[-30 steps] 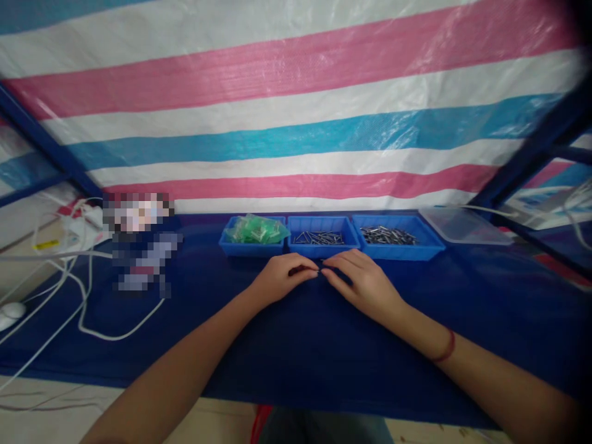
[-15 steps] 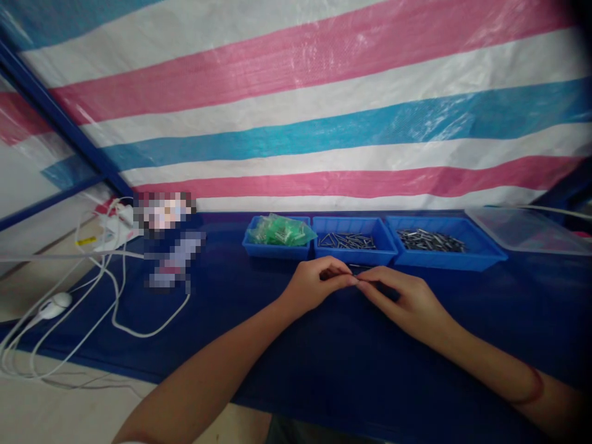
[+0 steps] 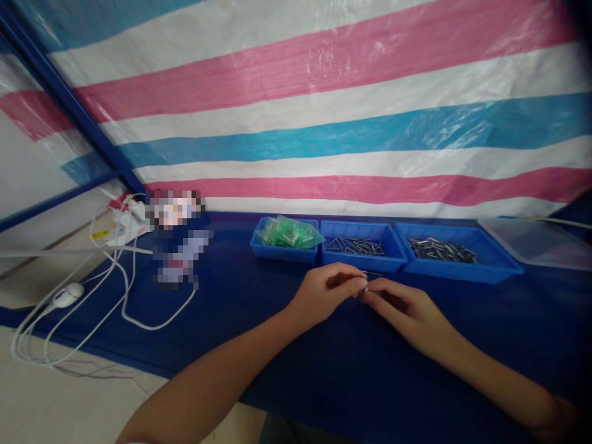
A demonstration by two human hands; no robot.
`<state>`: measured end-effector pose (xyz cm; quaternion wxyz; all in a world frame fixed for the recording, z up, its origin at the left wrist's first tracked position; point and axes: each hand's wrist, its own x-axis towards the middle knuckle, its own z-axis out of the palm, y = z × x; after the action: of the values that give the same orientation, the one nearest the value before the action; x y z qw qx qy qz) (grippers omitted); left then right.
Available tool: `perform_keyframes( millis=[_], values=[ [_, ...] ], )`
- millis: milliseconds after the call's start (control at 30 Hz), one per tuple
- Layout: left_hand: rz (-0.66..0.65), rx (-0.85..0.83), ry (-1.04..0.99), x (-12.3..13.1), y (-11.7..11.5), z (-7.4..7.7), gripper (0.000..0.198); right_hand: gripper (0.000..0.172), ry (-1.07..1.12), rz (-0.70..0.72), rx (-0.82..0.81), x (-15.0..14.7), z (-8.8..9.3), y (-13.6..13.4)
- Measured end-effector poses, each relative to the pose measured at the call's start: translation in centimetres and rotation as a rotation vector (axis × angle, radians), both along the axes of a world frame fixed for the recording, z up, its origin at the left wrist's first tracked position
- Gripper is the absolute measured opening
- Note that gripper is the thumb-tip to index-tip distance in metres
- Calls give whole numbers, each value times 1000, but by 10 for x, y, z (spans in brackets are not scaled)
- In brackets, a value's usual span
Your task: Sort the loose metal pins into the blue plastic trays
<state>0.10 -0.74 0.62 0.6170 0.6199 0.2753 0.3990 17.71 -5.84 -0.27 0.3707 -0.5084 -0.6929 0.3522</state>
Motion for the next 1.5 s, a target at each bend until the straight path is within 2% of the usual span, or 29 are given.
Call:
perform_keyframes(
  millis=[267,567,800,867,967,1067,1133,1233,1333,1433,1500],
  values=[
    [89,241,164,-3,-7,7,18,19,121,8,22,-4,6,2],
    [170,376,261,-7,-5,9,16,18,56,-153,138,8,2,5],
    [82,451,475,-6,-8,10,21,13,-145,-118,360,16,21,7],
    [85,516,518,-6,-9,8,25,13,-190,-180,426,29,30,12],
    [70,659,597,-5,-9,5,24,16,-275,-418,483,63,41,22],
    [42,777,718,-2,-8,5,23,21,-467,-703,437,103,47,30],
    [32,847,804,0,-6,6,25,23,-562,-806,413,127,46,35],
    [31,975,918,3,-2,9,29,26,-772,-833,360,149,39,42],
    [40,1074,1014,5,4,11,31,26,-835,-834,383,154,33,47],
    [32,1087,1061,4,10,8,28,26,-821,-846,446,140,34,47],
    [17,1069,1060,3,12,5,26,24,-776,-799,509,120,39,42]
  ],
)
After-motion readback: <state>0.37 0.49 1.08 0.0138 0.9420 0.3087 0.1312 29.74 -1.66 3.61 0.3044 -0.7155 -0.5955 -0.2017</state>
